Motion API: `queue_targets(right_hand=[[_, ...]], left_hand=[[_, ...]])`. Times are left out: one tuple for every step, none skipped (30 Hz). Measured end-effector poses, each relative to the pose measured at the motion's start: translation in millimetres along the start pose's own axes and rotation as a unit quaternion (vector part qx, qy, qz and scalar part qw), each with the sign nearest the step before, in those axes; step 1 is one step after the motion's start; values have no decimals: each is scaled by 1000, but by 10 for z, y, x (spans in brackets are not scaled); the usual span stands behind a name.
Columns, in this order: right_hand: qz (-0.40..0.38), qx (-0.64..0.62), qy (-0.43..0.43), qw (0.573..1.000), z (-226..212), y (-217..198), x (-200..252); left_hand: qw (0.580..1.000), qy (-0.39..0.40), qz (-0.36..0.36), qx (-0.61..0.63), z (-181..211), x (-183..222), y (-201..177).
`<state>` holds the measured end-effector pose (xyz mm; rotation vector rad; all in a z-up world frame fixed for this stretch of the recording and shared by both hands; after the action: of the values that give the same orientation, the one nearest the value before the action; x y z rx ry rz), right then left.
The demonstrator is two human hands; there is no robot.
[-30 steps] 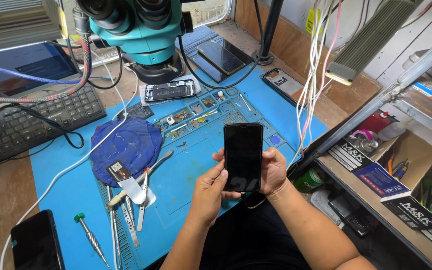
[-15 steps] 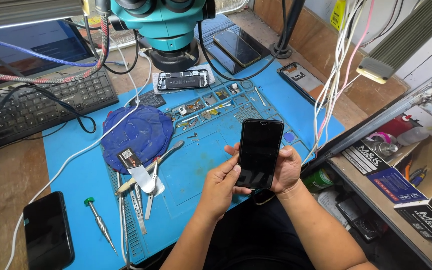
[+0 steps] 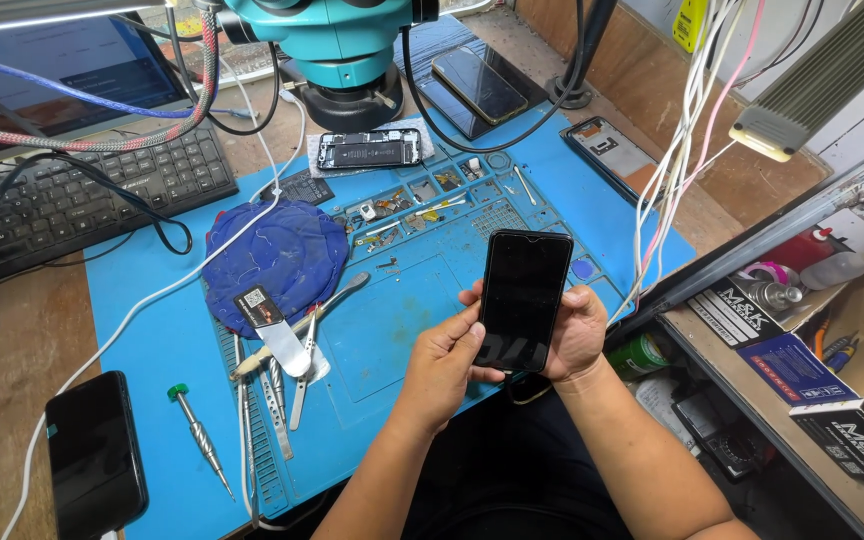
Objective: Testing a mobile phone's functionality and disassembling it to inspect the screen and internal components.
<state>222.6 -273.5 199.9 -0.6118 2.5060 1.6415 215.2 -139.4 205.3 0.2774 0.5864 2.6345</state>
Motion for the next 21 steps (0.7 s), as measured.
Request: queue_targets(right_hand=[[1,0,-1,1000,5,15,1],[3,2,-2,1000,8,28,2],[5,5,-4,1000,9,42,2],[6,5,-4,1000,0,19,2],[6,7,-2,1000,-1,-5,-2],[7,10,1,1000,-2,-28,-6],[7,9,1,1000,-1,-15,-7],[8,8,0,1000,0,-4,-9],[9,8,0,1000,-1,6,-8],[9,8,0,1000,0,24,-15],[8,15,-1,1000,0,43,-19],[7,23,-1,1000,0,62,-23],[8,23,-1,1000,1,58,-26],[4,15,-2,1000,1,58,-29],[1,9,-3,1000,0,61,-31],[2,9,-4,1000,-2,56,-29],[1,5,-3,1000,-2,52,-23],[0,1,-2,1000,-3,48,-16],[1,1,-3,1000,-4,35,-15],[0,-4,-3,1000,-1,26,-13],[-1,-9,-2,1000,3,17,-5]], left_hand=[[1000,-1,-1,0,1,1,1],[1000,-2,1,-1,0,1,-1],[1000,-4,3,-1,1,0,-2],[1000,-4,3,-1,-6,-5,0],[1000,-5,4,-1,-11,-8,-3],[1000,-5,4,0,-17,-11,-7],[1000,-5,5,0,-9,-9,-6],[1000,-5,4,-1,-2,-8,-4],[1000,-5,4,-2,2,-7,-1],[1000,-5,4,-2,9,-8,2],[1000,-6,6,4,14,-8,4],[1000,-7,8,9,18,-9,7],[1000,-8,8,9,0,-15,0],[1000,-7,7,10,-16,-22,-6],[1000,-6,7,11,-31,-28,-11],[1000,-6,6,11,-22,-24,-5],[1000,-6,9,10,-13,-19,-3],[1000,-5,12,8,-5,-14,1],[1000,-7,11,8,-1,-16,5],[1000,-9,11,7,1,-16,6],[1000,-11,11,8,0,-10,8]])
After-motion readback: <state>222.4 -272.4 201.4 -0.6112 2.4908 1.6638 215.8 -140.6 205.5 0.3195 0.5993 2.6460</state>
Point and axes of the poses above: each hand's wrist, its own x-axis away from the middle knuckle, its own y-axis out of the palm, z = x × y, the point moved 6 cm from there along -x, towards the middle knuckle
